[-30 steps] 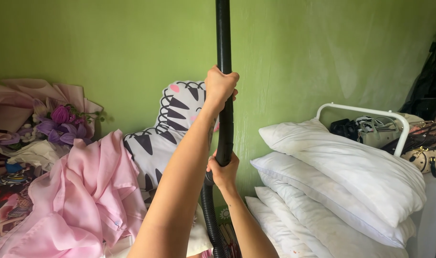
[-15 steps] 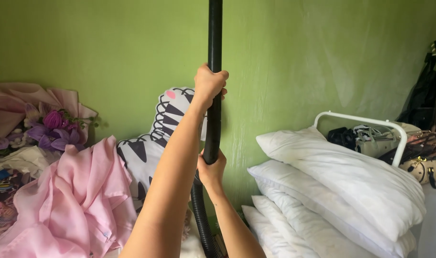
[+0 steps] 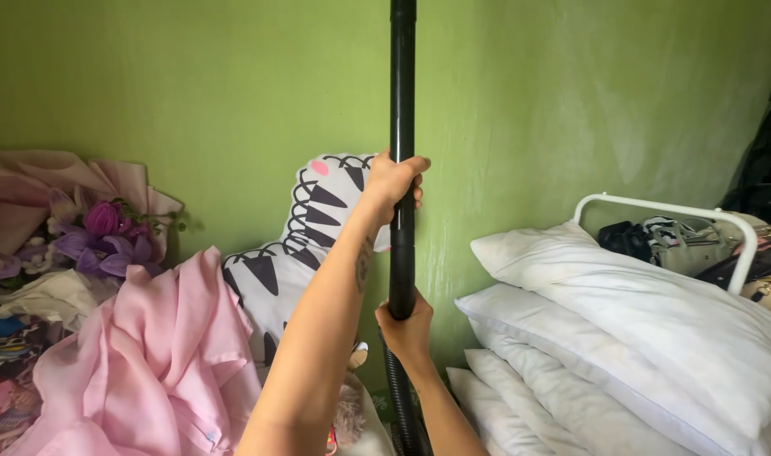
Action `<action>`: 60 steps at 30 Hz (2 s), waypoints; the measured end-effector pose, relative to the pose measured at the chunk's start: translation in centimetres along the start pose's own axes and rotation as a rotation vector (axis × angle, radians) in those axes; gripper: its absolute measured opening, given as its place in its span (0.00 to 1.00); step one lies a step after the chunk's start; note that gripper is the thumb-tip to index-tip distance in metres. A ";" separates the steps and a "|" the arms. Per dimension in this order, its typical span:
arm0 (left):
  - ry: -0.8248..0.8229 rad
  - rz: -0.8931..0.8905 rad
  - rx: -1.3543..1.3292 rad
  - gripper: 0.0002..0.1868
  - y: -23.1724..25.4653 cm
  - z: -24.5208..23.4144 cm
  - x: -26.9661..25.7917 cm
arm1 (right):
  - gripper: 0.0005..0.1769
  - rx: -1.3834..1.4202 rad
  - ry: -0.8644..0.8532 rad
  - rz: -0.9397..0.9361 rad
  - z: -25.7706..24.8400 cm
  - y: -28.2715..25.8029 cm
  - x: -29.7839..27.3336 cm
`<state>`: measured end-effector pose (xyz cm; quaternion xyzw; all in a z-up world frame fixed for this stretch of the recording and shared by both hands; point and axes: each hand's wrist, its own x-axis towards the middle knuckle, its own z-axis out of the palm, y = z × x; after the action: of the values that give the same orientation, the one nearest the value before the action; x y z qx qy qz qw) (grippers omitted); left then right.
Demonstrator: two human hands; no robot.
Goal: Assemble the pipes and attachments of a vacuum cleaner.
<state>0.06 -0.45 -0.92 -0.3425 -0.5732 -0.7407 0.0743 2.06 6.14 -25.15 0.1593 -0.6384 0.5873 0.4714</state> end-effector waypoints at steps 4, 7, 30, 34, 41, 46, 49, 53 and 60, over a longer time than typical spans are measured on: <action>-0.003 0.039 0.032 0.12 0.4 -0.2 0.4 | 0.07 0.062 0.009 0.002 1.8 1.7 1.1; 0.040 0.046 0.036 0.12 -0.9 -1.0 -0.1 | 0.08 0.111 -0.022 -0.026 2.1 2.7 0.2; 0.060 0.160 0.042 0.11 1.0 3.3 -0.7 | 0.06 0.120 0.008 -0.024 -1.1 0.7 2.6; 0.054 0.171 0.034 0.11 1.3 5.5 -0.5 | 0.06 0.079 0.006 -0.078 -3.7 -0.1 3.0; 0.024 0.121 0.050 0.10 0.4 9.0 1.3 | 0.05 0.113 0.051 -0.022 -6.0 0.2 4.3; 0.032 0.128 0.059 0.10 -2.7 8.9 2.1 | 0.05 0.157 -0.006 0.019 -7.1 4.3 4.3; 0.053 0.114 0.050 0.11 -4.5 8.1 1.3 | 0.06 0.024 -0.040 -0.004 -7.4 6.6 3.0; 0.100 0.097 0.101 0.12 -2.7 8.3 2.8 | 0.06 0.109 -0.060 0.060 -6.5 5.5 5.3; 0.078 0.102 0.098 0.12 -4.7 7.7 4.8 | 0.05 0.228 -0.076 0.034 -6.3 8.0 5.7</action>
<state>-2.68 9.39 -0.95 -0.3381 -0.5872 -0.7198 0.1507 -4.26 15.84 -26.32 0.2232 -0.5876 0.6575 0.4155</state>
